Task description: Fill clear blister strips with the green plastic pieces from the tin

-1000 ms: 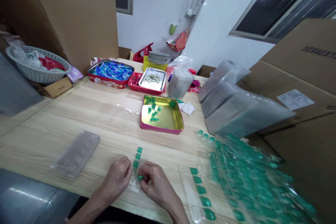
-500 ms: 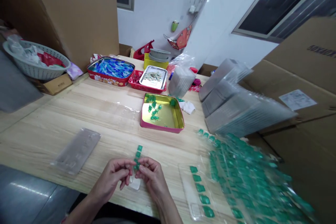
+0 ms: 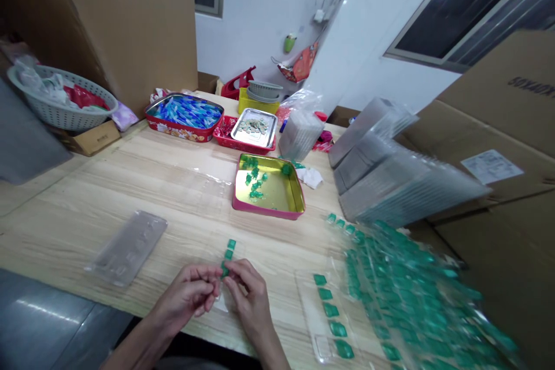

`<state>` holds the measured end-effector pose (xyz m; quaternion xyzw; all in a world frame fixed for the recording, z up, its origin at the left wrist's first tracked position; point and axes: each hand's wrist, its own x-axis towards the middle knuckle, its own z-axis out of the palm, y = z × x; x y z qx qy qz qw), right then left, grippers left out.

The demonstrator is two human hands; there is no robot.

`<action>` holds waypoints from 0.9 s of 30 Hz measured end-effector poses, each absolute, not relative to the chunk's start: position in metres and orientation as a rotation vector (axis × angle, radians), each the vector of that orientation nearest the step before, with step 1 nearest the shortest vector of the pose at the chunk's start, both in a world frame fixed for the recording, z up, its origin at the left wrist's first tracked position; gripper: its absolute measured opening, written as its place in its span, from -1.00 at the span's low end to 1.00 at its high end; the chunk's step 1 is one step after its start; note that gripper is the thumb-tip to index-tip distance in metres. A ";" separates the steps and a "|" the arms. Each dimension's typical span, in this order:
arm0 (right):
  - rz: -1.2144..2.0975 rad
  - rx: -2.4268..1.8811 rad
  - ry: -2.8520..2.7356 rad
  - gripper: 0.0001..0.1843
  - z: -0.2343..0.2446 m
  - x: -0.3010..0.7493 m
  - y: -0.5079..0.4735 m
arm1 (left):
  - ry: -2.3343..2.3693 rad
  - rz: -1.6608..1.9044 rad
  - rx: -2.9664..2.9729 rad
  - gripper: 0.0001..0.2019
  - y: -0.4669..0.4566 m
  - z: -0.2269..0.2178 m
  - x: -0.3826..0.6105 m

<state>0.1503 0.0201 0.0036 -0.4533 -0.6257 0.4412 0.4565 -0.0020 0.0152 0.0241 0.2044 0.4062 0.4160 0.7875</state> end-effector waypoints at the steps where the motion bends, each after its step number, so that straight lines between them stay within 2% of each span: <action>1: 1.043 -1.100 -1.601 -0.82 0.006 0.150 0.019 | 0.852 0.890 0.405 -0.76 0.015 0.024 -0.002; 6: 0.943 -1.048 -1.749 -0.86 0.011 0.155 0.019 | 0.783 0.874 0.360 -0.77 0.012 0.025 -0.005; 12: 0.838 -1.281 -1.864 -0.85 0.000 0.166 0.027 | 0.910 0.989 0.398 -0.75 0.023 0.019 -0.025; 21: 0.607 -1.522 -2.496 -0.89 0.004 0.139 0.028 | 1.039 1.057 0.317 -0.81 0.025 -0.003 -0.030; 27: 0.494 -1.485 -2.493 -0.93 -0.006 0.143 0.025 | 1.051 1.061 0.236 -0.84 0.024 -0.002 -0.026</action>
